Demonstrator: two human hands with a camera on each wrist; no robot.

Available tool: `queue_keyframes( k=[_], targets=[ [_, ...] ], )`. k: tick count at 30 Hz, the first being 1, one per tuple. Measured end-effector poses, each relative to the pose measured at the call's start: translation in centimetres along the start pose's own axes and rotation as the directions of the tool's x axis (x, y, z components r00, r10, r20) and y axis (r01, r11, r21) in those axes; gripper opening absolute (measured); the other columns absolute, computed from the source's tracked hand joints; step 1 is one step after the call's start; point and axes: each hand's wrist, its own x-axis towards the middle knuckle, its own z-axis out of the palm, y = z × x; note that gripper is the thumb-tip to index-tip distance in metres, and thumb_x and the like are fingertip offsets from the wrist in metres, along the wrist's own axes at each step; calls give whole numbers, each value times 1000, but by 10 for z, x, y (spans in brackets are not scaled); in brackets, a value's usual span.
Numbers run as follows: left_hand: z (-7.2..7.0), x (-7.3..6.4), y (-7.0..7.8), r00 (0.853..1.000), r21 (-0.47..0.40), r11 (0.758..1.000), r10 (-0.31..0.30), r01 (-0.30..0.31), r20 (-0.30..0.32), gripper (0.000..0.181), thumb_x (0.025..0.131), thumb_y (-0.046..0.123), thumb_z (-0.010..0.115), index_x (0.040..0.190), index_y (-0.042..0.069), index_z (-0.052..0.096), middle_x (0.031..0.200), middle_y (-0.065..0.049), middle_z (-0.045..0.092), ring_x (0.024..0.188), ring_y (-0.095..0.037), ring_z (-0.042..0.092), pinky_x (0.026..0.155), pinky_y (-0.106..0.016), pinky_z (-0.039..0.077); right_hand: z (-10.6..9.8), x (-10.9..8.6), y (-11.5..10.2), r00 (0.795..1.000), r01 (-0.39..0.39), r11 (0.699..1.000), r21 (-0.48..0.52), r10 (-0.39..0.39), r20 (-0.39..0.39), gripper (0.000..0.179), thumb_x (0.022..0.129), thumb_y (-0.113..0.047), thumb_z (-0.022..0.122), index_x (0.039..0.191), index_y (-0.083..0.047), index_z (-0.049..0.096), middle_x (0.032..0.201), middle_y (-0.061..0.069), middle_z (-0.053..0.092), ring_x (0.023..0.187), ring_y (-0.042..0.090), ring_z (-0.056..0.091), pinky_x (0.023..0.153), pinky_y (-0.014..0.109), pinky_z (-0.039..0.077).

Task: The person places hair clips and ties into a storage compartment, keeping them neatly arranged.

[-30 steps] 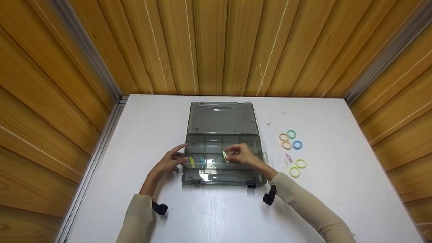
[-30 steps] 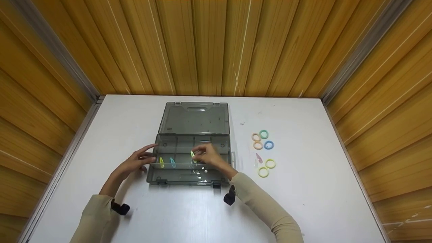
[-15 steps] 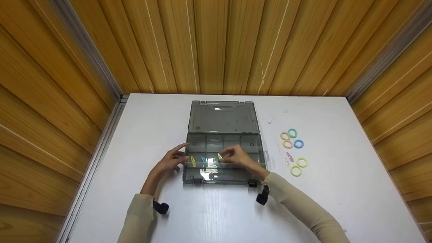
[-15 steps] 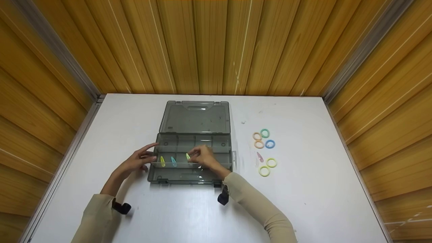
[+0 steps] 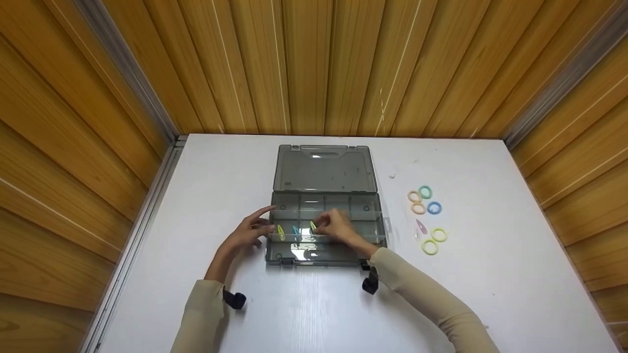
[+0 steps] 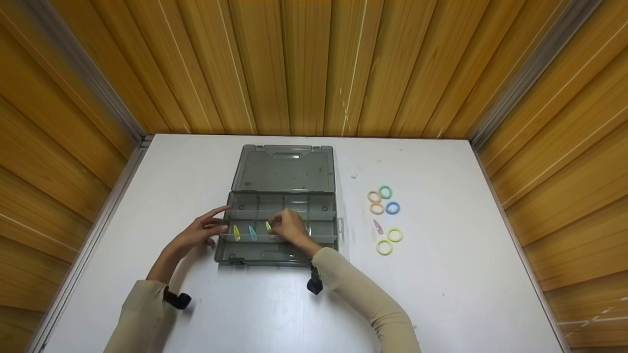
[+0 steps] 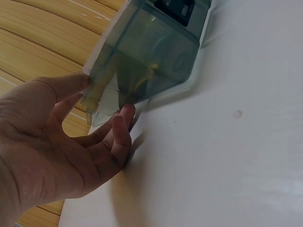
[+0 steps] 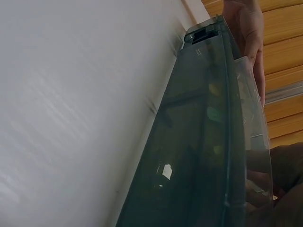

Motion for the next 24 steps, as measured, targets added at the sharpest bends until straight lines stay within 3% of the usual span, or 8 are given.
queue_keyframes(
  k=[7, 14, 24],
  targets=[
    [0, -2, 2, 1000, -4, 1000, 8, -8, 6, 65, 102, 19, 63, 160, 16, 34, 143, -33, 47, 97, -25, 64, 62, -30, 51, 2, 3, -4, 999, -44, 998, -49, 44, -2, 19, 79, -7, 86, 97, -3, 80, 94, 13, 80, 79, 24, 75, 74, 33, 60],
    [0, -1, 3, 1000, 16, 1000, -5, 5, -7, 64, 102, 19, 63, 160, 16, 35, 147, -35, 43, 102, -29, 64, 64, -31, 50, 4, 2, -4, 999, -40, 999, -32, 41, 17, 18, 82, -6, 84, 98, 0, 79, 96, 14, 79, 86, 28, 75, 79, 38, 61],
    [1, -2, 4, 1000, 24, 1000, -8, 9, -10, 65, 102, 19, 63, 160, 18, 35, 143, -31, 48, 102, -30, 64, 64, -31, 50, 2, 1, -2, 999, -24, 1000, -14, 25, 31, 17, 83, -5, 82, 100, 0, 79, 98, 16, 79, 85, 28, 75, 78, 35, 61]
  ],
)
